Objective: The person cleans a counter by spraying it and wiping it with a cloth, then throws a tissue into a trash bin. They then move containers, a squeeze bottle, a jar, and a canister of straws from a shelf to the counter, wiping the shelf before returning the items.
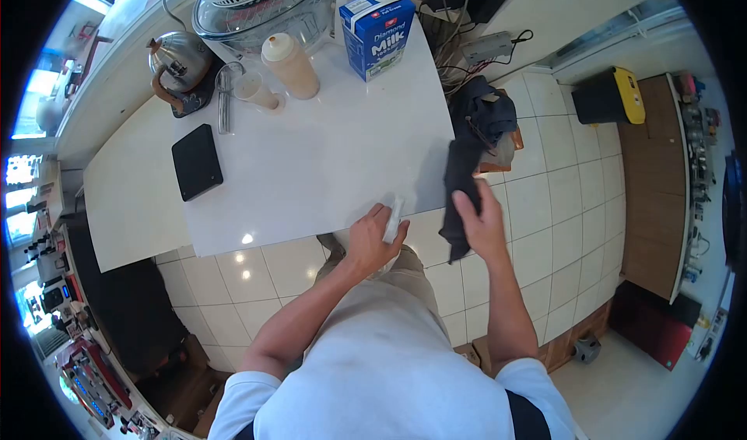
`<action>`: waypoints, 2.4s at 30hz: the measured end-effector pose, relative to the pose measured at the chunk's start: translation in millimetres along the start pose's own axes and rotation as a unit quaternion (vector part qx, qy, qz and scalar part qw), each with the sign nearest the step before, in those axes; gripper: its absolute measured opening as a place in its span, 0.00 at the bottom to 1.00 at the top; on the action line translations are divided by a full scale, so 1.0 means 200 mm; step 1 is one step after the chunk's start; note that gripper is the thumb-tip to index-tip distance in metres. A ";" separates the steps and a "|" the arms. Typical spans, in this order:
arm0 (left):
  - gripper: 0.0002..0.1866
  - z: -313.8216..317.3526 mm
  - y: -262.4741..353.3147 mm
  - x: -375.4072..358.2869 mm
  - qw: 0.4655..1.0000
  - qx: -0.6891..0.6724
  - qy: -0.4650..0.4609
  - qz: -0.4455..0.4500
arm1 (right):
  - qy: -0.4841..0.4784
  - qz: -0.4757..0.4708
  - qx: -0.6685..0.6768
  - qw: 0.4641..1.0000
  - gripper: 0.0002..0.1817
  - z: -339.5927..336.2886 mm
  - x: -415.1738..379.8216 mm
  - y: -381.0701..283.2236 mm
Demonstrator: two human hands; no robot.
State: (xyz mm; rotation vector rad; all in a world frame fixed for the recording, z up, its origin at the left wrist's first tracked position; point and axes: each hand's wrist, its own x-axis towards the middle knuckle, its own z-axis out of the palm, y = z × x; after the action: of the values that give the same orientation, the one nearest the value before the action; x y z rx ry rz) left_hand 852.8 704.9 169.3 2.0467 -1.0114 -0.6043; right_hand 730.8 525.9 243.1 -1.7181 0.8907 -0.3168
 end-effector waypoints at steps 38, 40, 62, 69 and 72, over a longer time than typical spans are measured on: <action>0.16 -0.59 -0.33 -0.54 0.999 -0.021 0.041 -0.029 | 0.068 -0.160 -0.481 0.859 0.18 0.59 0.37 0.16; 0.14 -0.63 -0.35 -0.56 0.998 -0.019 0.049 -0.026 | 0.122 -0.174 -0.454 0.865 0.17 0.58 0.62 0.15; 0.15 -0.74 -0.40 -0.57 0.999 -0.024 0.021 0.016 | -0.014 -0.208 -0.410 0.888 0.20 1.16 0.03 0.01; 0.15 -0.70 -0.29 -0.51 1.000 -0.023 0.012 0.002 | 0.167 -0.126 -0.437 0.875 0.17 0.42 0.40 0.25; 0.15 -0.63 -0.26 -0.49 1.000 -0.020 0.009 0.008 | 0.202 -0.157 -0.442 0.860 0.18 0.39 0.64 0.24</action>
State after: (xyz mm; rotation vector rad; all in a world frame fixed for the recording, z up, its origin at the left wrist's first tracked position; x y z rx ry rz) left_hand 906.4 858.9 211.4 2.0036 -0.9962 -0.5921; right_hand 846.5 487.7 144.0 -2.7367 1.1547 -0.5539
